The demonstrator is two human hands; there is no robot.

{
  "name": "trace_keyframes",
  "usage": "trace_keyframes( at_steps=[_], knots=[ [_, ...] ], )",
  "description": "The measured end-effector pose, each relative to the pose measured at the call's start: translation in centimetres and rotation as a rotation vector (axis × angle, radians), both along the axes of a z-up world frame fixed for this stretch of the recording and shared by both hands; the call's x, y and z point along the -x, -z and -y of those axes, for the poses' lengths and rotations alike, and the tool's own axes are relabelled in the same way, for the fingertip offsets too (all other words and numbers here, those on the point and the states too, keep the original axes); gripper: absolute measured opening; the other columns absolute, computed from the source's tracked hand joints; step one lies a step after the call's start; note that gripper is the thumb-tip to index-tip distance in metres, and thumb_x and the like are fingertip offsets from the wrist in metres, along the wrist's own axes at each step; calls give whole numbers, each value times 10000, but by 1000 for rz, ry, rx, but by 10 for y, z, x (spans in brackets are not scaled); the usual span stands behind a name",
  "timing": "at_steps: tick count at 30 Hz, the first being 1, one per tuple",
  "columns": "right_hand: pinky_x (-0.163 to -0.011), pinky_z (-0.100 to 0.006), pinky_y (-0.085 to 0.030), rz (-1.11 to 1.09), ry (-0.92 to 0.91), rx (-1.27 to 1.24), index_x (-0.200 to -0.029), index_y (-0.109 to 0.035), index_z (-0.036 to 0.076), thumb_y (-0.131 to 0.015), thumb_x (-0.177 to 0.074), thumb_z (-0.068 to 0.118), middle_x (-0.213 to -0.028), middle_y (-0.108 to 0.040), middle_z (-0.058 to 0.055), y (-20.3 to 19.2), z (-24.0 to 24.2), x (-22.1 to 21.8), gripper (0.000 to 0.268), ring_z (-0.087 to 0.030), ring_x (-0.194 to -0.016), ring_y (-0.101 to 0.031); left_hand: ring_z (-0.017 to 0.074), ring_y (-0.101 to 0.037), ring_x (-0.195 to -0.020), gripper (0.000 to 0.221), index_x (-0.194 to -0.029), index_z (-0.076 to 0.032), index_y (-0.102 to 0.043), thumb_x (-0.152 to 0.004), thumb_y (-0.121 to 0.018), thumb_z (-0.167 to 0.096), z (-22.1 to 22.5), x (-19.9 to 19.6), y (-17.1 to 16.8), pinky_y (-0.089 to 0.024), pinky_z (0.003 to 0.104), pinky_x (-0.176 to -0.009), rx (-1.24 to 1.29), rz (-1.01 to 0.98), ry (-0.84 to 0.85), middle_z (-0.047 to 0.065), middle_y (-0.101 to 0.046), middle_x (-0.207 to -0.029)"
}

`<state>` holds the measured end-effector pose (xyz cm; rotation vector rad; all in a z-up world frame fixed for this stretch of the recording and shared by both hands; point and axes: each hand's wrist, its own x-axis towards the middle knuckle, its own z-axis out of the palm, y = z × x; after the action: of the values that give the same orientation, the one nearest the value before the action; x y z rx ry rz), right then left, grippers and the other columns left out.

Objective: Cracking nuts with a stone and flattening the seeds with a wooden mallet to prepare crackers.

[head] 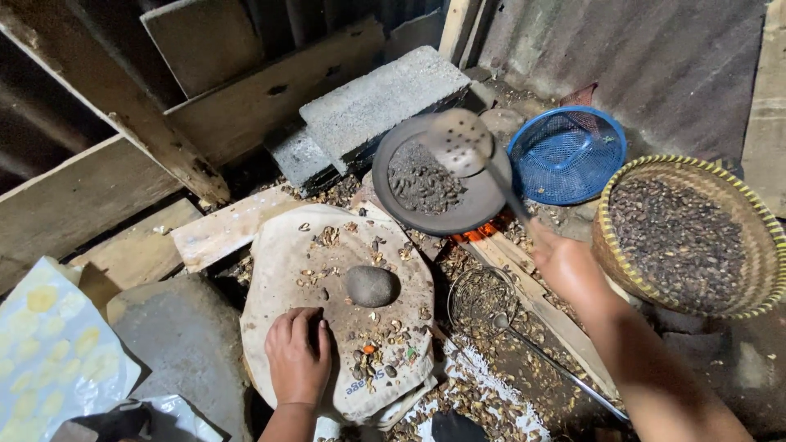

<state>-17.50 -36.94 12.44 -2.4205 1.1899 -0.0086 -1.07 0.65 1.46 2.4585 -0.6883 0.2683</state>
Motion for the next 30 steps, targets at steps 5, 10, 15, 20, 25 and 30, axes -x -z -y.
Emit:
trace_keyframes(
  at_steps=[5, 10, 15, 20, 25, 30],
  knots=[
    [-270, -226, -488, 86, -200, 84, -1467, -507, 158, -611, -923, 64, -1441, -590, -78, 33, 14, 15, 561, -112, -312, -488, 275, -556, -1164, 271, -1162, -153, -681, -911, -645, -248, -1, 1, -1, -402, 412, -1058, 6, 4, -13, 64, -613, -1214],
    [-339, -307, -494, -14, -147, 204, -1519, -494, 283, -631, -931, 184, -802, -760, -153, 22, -8, 40, 612, -175, -392, -559, 271, -538, -1188, 318, -1197, -158, -667, -913, -638, -296, -2, -1, 7, -357, 431, -1113, -47, -9, -82, 76, -594, -1208],
    [-273, -227, -424, -130, -139, -41, -1459, -503, 311, -595, -949, 158, -1536, -494, 3, 2, -31, 17, 540, -79, -300, -374, 277, -539, -1182, 304, -1181, -148, -684, -913, -651, -287, 1, -3, 6, -356, 439, -1113, -28, -41, -114, 93, -591, -1203],
    [-678, -432, -653, -463, -196, 74, -1630, -282, 249, -394, -1056, 222, -867, -752, -189, 3, -28, -25, 585, -286, -629, -726, 291, -579, -1061, 302, -1097, -136, -710, -796, -678, -129, -2, -4, -3, -419, 414, -1005, 161, 9, 8, 59, -640, -1137],
    [-897, -452, -566, 75, -655, 317, -1348, -662, 249, -635, -899, 323, -1254, -614, -147, 22, -96, -88, 456, -368, -1047, -690, 259, -570, -1238, 232, -1103, -257, -716, -879, -711, -320, -7, -5, 18, -400, 465, -1092, 90, -101, -51, 6, -627, -1144],
    [-976, -537, -554, 43, -917, 14, -1493, -469, 207, -847, -775, 358, -1337, -424, -178, 67, -149, -137, 825, -458, -1218, -564, 230, -570, -1231, 179, -1040, -294, -723, -883, -740, -378, -7, -9, 24, -392, 462, -1105, 76, -162, -70, -36, -628, -1132]
  ],
)
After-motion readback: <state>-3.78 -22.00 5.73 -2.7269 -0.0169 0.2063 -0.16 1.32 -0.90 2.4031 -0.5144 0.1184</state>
